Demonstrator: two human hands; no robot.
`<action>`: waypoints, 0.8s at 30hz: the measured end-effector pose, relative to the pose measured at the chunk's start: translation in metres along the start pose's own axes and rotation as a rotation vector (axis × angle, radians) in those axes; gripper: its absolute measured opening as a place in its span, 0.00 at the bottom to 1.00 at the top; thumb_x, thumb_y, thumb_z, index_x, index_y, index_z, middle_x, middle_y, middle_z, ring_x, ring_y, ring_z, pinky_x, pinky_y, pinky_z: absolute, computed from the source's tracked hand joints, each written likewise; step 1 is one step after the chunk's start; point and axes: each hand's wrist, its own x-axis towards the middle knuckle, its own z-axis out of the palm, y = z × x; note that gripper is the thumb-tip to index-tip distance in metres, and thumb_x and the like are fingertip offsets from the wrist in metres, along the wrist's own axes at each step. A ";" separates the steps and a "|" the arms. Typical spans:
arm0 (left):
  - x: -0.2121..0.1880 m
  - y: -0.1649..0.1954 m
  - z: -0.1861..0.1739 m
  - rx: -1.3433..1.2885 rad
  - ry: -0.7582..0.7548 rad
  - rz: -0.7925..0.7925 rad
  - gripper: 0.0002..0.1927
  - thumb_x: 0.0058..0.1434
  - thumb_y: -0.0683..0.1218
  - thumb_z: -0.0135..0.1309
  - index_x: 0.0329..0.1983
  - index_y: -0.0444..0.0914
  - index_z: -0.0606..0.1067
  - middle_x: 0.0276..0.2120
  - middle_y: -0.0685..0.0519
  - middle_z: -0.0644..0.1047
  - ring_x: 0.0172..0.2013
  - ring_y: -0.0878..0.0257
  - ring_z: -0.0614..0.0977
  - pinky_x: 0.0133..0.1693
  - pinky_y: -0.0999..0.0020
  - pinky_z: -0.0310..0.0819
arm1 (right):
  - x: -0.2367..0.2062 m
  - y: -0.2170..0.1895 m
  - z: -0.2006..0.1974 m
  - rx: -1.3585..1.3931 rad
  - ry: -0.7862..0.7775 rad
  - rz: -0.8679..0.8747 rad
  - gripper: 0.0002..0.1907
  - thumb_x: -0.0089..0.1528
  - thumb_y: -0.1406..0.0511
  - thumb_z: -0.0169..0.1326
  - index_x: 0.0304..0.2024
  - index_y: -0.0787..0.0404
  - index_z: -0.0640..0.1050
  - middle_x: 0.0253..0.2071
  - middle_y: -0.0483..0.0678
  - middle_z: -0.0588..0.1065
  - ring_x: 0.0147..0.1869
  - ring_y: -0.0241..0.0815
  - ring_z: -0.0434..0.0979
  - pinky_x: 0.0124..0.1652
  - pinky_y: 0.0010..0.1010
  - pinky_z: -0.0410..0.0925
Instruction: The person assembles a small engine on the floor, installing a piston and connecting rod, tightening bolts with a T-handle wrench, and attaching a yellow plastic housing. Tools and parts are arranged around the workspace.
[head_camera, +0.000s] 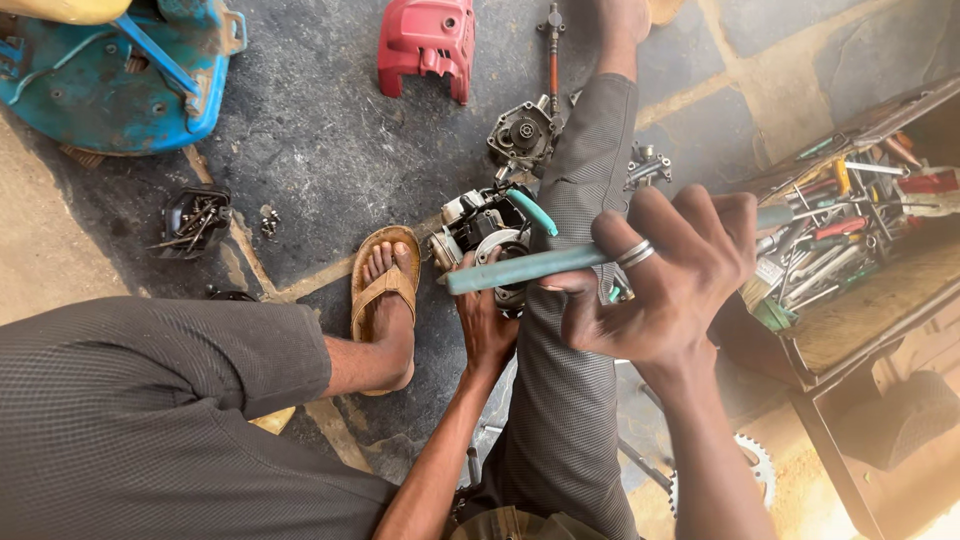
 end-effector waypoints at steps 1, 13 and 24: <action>0.000 -0.001 0.001 -0.006 -0.004 -0.012 0.54 0.45 0.59 0.70 0.73 0.39 0.62 0.67 0.31 0.60 0.69 0.37 0.59 0.69 0.37 0.50 | 0.001 -0.002 0.001 -0.002 0.021 0.008 0.25 0.67 0.45 0.55 0.29 0.57 0.73 0.28 0.45 0.62 0.33 0.46 0.55 0.40 0.39 0.50; -0.010 0.006 0.007 -0.033 -0.079 -0.036 0.44 0.57 0.53 0.63 0.75 0.37 0.60 0.70 0.29 0.58 0.72 0.29 0.55 0.72 0.32 0.45 | 0.001 -0.021 -0.005 -0.052 0.052 0.088 0.20 0.64 0.48 0.59 0.34 0.57 0.78 0.30 0.45 0.65 0.36 0.46 0.60 0.43 0.40 0.53; -0.002 0.017 0.010 -0.047 -0.054 -0.122 0.43 0.60 0.52 0.64 0.75 0.36 0.59 0.68 0.33 0.60 0.70 0.34 0.59 0.70 0.39 0.48 | 0.055 -0.022 -0.050 0.217 -0.316 -0.150 0.10 0.50 0.71 0.63 0.35 0.63 0.79 0.34 0.48 0.77 0.39 0.47 0.75 0.41 0.38 0.62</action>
